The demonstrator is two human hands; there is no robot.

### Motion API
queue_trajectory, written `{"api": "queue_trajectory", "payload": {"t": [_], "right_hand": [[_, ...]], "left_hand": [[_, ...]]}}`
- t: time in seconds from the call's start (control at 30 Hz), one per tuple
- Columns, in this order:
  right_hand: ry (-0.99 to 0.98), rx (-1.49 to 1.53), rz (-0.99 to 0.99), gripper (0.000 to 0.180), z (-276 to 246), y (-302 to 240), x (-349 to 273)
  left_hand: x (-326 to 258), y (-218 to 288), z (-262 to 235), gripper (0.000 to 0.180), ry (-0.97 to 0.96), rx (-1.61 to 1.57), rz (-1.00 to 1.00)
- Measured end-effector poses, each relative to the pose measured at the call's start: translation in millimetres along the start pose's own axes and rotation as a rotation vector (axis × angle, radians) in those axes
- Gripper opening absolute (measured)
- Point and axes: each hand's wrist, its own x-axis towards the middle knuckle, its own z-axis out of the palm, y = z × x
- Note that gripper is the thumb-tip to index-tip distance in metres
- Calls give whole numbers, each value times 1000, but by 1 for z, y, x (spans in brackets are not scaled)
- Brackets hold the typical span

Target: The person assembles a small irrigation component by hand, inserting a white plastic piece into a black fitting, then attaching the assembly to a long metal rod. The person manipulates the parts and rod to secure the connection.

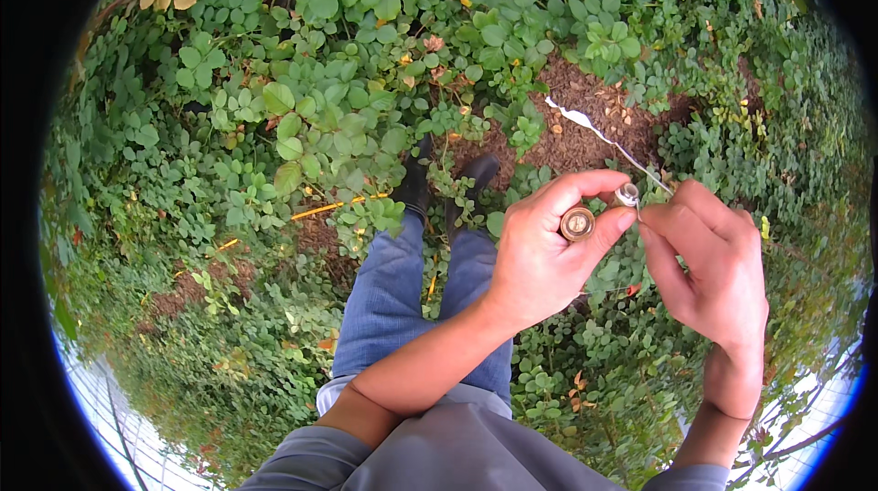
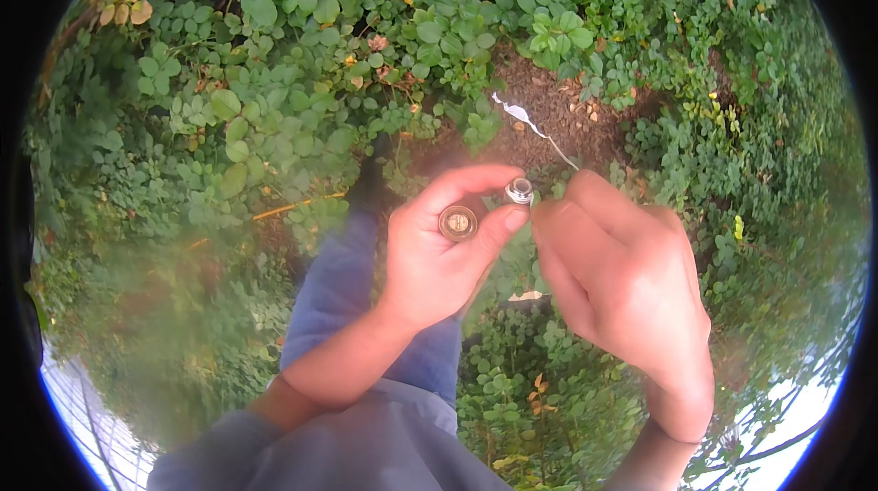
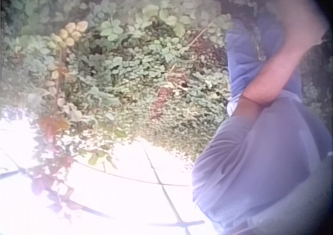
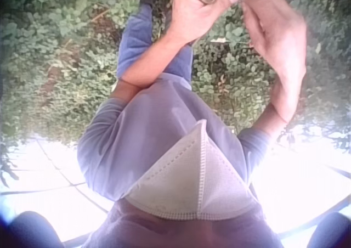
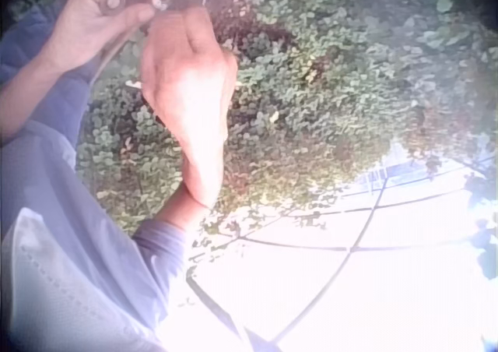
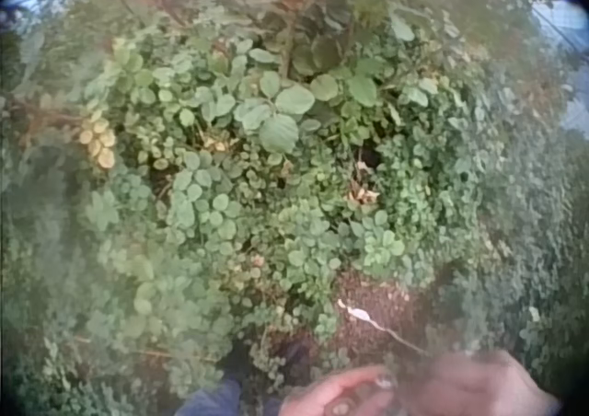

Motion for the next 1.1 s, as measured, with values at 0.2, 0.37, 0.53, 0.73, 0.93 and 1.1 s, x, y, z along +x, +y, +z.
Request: {"api": "queue_trajectory", "payload": {"t": [0.2,0.37,0.53,0.73,0.93,1.1], "right_hand": [[-156,-229,-110,11,-15,-21,18],[-275,-214,-231,13,-17,-12,47],[-495,278,-327,9,-9,25,83],[-774,840,232,15,3,51,81],[-474,1138,395,11,30,62,47],[-172,1137,436,8,33,49,13]], "left_hand": [[-4,-5,6,29,62,17,41],[-6,-9,7,28,63,-45,-5],[-10,-3,8,33,95,-152,-61],[-9,4,6,46,102,-261,-112],[-8,4,0,36,88,-212,-40],[-9,1,-2,29,57,-150,-17]]}}
